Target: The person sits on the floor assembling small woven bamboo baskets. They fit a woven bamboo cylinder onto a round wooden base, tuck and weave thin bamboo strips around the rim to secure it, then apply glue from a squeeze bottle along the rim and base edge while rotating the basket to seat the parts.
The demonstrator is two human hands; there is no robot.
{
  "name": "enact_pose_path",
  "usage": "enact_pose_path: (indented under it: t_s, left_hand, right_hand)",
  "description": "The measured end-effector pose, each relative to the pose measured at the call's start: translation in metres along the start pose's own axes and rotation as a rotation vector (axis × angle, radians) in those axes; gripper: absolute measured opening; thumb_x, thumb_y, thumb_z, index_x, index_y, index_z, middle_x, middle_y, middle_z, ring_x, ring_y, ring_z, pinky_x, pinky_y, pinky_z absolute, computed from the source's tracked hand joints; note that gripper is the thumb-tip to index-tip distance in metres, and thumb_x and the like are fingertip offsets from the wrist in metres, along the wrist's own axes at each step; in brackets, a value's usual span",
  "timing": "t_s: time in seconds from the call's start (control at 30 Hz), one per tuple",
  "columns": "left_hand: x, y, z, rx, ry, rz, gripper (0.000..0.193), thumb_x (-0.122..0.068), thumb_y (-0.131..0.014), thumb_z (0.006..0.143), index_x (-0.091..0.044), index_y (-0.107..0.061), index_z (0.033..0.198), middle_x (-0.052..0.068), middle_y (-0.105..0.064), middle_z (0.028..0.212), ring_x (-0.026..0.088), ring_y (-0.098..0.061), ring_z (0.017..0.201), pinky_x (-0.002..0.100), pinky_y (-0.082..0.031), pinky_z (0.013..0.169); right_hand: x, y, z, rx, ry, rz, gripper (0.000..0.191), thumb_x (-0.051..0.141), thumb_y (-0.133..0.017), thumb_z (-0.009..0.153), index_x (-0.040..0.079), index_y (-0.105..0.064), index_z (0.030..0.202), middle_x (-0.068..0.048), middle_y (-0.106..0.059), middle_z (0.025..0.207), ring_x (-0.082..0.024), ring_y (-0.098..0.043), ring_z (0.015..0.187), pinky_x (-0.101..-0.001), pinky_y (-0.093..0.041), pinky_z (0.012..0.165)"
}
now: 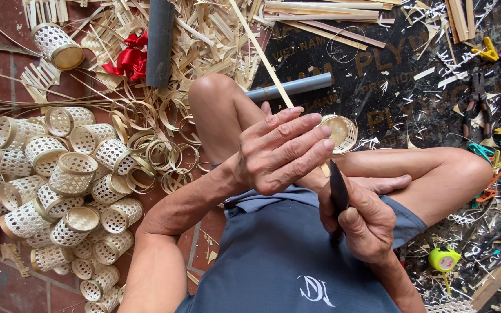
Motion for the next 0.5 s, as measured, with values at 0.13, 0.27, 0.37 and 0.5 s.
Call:
enact_pose_path:
  t_s: [0.13, 0.27, 0.37, 0.5]
  left_hand:
    - [0.0, 0.0, -0.003, 0.02, -0.017, 0.0, 0.028, -0.01, -0.068, 0.098, 0.004, -0.07, 0.122, 0.019, -0.073, 0.118, 0.036, -0.072, 0.115, 0.052, -0.056, 0.103]
    - [0.0, -0.005, -0.006, 0.022, -0.073, -0.018, 0.028, -0.008, -0.07, 0.095, 0.005, -0.07, 0.12, 0.02, -0.073, 0.115, 0.035, -0.073, 0.111, 0.049, -0.059, 0.1]
    - [-0.002, -0.015, -0.003, 0.005, -0.105, -0.049, 0.03, -0.01, -0.071, 0.09, 0.008, -0.07, 0.115, 0.02, -0.073, 0.109, 0.034, -0.074, 0.104, 0.049, -0.06, 0.096]
    - [-0.012, -0.026, 0.01, -0.033, -0.124, -0.067, 0.03, -0.009, -0.071, 0.09, 0.01, -0.07, 0.112, 0.022, -0.072, 0.106, 0.035, -0.074, 0.102, 0.048, -0.061, 0.095]
  right_hand:
    - [-0.002, 0.003, -0.003, -0.007, -0.025, 0.022, 0.057, 0.035, -0.055, 0.112, -0.003, -0.047, 0.154, -0.006, -0.06, 0.091, -0.01, -0.055, 0.07, -0.0231, -0.047, 0.061]
    - [-0.015, 0.011, -0.014, 0.045, -0.04, 0.163, 0.064, 0.033, -0.057, 0.109, 0.004, -0.033, 0.161, -0.005, -0.057, 0.087, -0.01, -0.053, 0.067, -0.0218, -0.045, 0.06]
    - [-0.025, 0.014, -0.016, -0.005, -0.065, 0.232, 0.062, 0.032, -0.061, 0.109, 0.001, -0.042, 0.159, -0.008, -0.058, 0.088, -0.012, -0.055, 0.067, -0.0238, -0.047, 0.059]
    - [-0.014, 0.005, -0.005, -0.127, 0.006, 0.347, 0.059, 0.028, -0.066, 0.107, -0.003, -0.044, 0.152, -0.015, -0.061, 0.09, -0.015, -0.057, 0.065, -0.0268, -0.049, 0.056]
Point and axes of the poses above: each hand's wrist, its own z-axis towards the middle knuckle, its own y-axis out of the back of the hand, x = y × z, the point moved 2 cm from there along z, towards the middle knuckle
